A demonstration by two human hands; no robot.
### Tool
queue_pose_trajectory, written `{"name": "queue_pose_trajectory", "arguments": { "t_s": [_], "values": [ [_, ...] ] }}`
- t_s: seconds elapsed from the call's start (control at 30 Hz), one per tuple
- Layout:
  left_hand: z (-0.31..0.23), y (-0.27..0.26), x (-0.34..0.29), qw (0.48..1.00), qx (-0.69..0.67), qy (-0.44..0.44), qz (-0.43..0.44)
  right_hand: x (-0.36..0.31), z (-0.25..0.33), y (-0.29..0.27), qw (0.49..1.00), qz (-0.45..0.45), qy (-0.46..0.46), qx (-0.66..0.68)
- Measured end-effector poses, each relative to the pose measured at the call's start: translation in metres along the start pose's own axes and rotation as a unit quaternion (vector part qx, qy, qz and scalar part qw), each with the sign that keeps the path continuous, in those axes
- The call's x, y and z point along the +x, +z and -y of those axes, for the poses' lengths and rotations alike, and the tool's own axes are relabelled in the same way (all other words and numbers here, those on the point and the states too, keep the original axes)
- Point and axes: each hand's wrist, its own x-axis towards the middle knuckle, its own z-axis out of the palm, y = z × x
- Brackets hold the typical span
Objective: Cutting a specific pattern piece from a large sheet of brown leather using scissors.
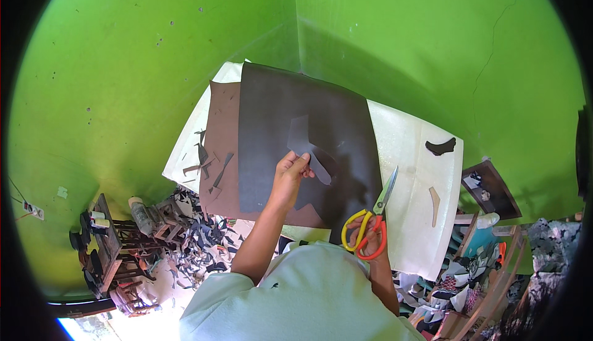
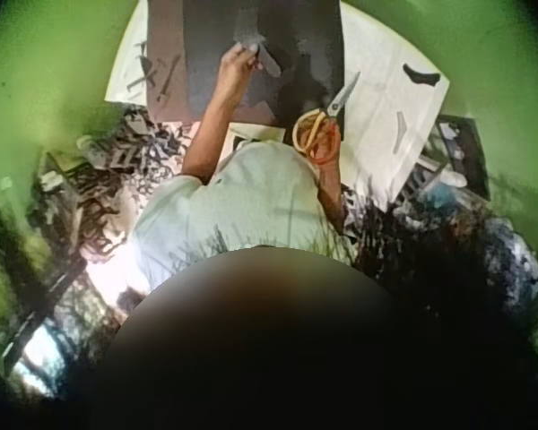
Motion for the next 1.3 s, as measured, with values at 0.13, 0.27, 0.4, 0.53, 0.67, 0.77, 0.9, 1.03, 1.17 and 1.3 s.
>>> {"name": "queue_pose_trajectory", "arguments": {
  "t_s": [0.13, 0.27, 0.4, 0.53, 0.67, 0.77, 0.9, 1.03, 1.17, 1.3],
  "values": [
    [0.0, -0.002, -0.003, 1.0, 0.009, 0.008, -0.004, 0.009, 0.028, 0.017, 0.993, -0.03, -0.03, -0.111],
    [0.002, 0.002, -0.007, 1.0, 0.009, 0.005, 0.004, 0.016, 0.029, 0.033, 0.988, -0.067, -0.113, -0.08],
    [0.002, 0.006, -0.011, 1.0, 0.015, 0.012, 0.003, 0.003, 0.036, 0.016, 0.989, -0.088, -0.023, -0.118],
    [0.003, 0.006, -0.013, 0.998, 0.051, 0.005, 0.032, 0.013, 0.052, 0.039, 0.988, -0.149, -0.011, -0.029],
    [-0.009, 0.019, -0.023, 0.996, 0.056, 0.021, 0.061, 0.017, 0.049, 0.025, 0.981, 0.033, -0.151, -0.121],
    [-0.013, 0.022, -0.026, 0.992, 0.093, 0.048, 0.074, -0.006, 0.051, 0.014, 0.991, 0.021, 0.037, -0.123],
    [-0.014, 0.022, -0.025, 0.982, 0.148, 0.075, 0.09, -0.008, 0.042, 0.021, 0.994, 0.068, 0.062, -0.064],
    [-0.014, 0.025, -0.027, 0.979, 0.156, 0.088, 0.1, -0.006, 0.041, 0.03, 0.994, 0.097, 0.043, -0.023],
    [-0.013, 0.028, -0.03, 0.979, 0.153, 0.088, 0.097, -0.006, 0.043, 0.029, 0.993, 0.101, 0.031, -0.049],
    [-0.012, 0.029, -0.032, 0.98, 0.159, 0.082, 0.089, -0.008, 0.038, 0.007, 0.991, 0.081, 0.103, -0.011]
  ]
}}
